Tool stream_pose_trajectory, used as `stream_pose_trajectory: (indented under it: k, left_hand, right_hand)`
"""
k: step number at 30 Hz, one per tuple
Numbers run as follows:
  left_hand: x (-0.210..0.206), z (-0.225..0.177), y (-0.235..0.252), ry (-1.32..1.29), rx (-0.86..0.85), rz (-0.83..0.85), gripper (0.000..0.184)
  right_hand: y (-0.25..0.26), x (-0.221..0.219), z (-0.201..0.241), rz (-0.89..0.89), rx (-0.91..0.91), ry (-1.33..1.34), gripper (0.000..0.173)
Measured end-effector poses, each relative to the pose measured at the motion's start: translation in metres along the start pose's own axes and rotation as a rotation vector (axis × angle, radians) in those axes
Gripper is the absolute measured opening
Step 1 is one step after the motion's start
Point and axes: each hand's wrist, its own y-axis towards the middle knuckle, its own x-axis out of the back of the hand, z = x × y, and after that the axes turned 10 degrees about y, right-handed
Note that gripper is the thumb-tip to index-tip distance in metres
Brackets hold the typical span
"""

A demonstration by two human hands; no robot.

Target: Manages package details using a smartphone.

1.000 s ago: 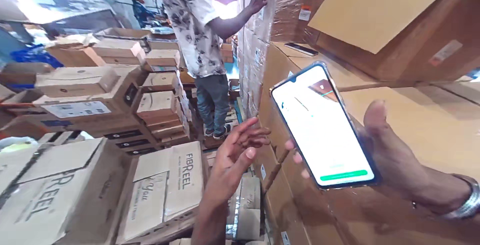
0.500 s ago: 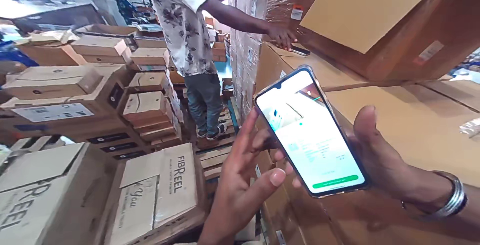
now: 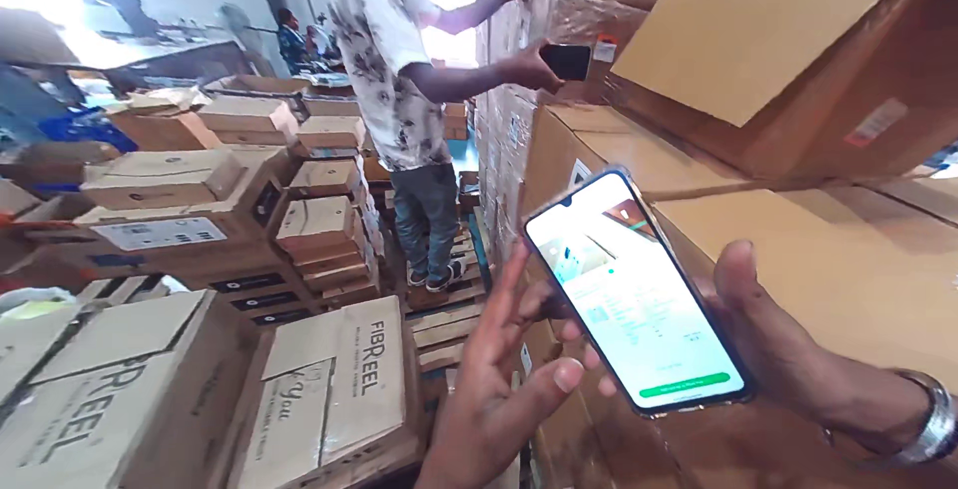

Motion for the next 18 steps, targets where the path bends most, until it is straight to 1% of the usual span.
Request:
stream_pose_trajectory:
  k: [3, 9, 12, 18]
  left_hand:
    - [0.0003, -0.0003, -0.002, 0.015, 0.005, -0.017, 0.098]
    - [0.0016, 0.0029, -0.004, -0.018, -0.03, 0.011, 0.097]
    - [0.003, 0.0022, -0.0058, 0.006, -0.018, 0.007, 0.097]
    - [0.0046, 0.0064, -0.0075, -0.001, -0.029, 0.016, 0.096]
  right_hand:
    - [0.0026, 0.0004, -0.0025, 0.009, -0.015, 0.01, 0.085]
    - [0.0026, -0.0029, -0.0043, 0.008, -0.013, 0.034, 0.083]
    - [0.0032, -0.0013, -0.0059, 0.033, -0.004, 0.042, 0.083]
    - [0.0037, -0.0016, -0.0073, 0.018, -0.012, 0.04, 0.082]
